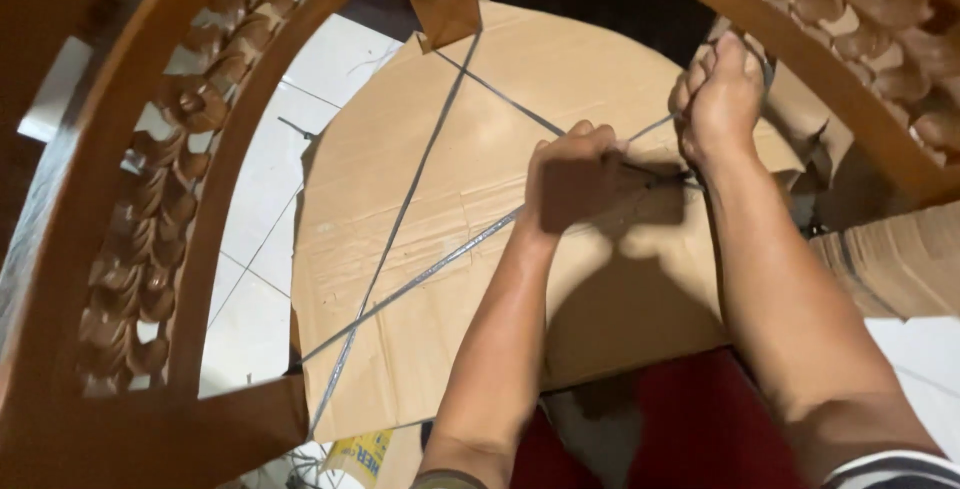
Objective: The person wraps a cardboard sheet around the underside of an overturned wooden chair and secures it with black straps. They tie the straps together and then wrap a cardboard tube around one of the chair legs, securing it with additional straps.
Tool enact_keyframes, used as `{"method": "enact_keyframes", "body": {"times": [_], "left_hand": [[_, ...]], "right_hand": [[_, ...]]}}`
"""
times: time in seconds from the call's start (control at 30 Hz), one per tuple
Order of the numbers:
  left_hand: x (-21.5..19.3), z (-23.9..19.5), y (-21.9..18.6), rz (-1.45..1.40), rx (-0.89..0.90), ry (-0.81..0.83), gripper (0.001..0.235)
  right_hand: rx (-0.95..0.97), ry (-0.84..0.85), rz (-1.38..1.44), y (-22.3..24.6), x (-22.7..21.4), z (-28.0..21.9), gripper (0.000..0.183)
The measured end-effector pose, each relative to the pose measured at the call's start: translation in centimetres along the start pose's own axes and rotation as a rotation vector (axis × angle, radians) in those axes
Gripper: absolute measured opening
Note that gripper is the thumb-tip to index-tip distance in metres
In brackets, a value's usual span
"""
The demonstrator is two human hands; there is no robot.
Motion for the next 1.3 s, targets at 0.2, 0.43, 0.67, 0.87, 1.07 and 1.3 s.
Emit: {"method": "enact_keyframes", "body": {"times": [0.2,0.43,0.67,0.87,1.07,1.3], "left_hand": [[-1.3,0.3,1.4,-0.338,-0.319,0.258,0.018],[-2.9,0.2,0.8,-0.622,-0.538,0.309,0.01],[-3.0,0.2,0.3,-0.464,-0.069,0.182,0.028],[-1.5,-0.9,0.5,-0.234,0.034,0.104,0.019],[0.3,0.0,0.7,0.012,-0.008,0.329,0.014],[-0.5,0.5,0.2,-0.248,-0.143,0.324,0.013]], "right_hand": [[0.037,-0.006,-0.128,-0.9,-0.5,0.3,0.04],[0.079,-0.071,-0.115,-1.2,-1.1,0.4,0.046],[0.265,-0.122,-0.216,-1.7,-0.6,1.0,0.041],[0.38,-0.139,-0.214,-1.9,-0.4,1.7,0.037],[0.383,-0.114,-0.285,-0.3,0.4,1.1,0.035],[0.53,0.204,-0.177,-0.1,-0.2,0.1,0.027]]}}
Point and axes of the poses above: each hand's wrist, its own z-axis towards the middle knuckle, its own x-axis out of the palm, y = z × x, the point moved 6 cm from there along z, towards the middle knuckle, and after that the axes turned 15 degrees about -z, right-handed, at the moved point
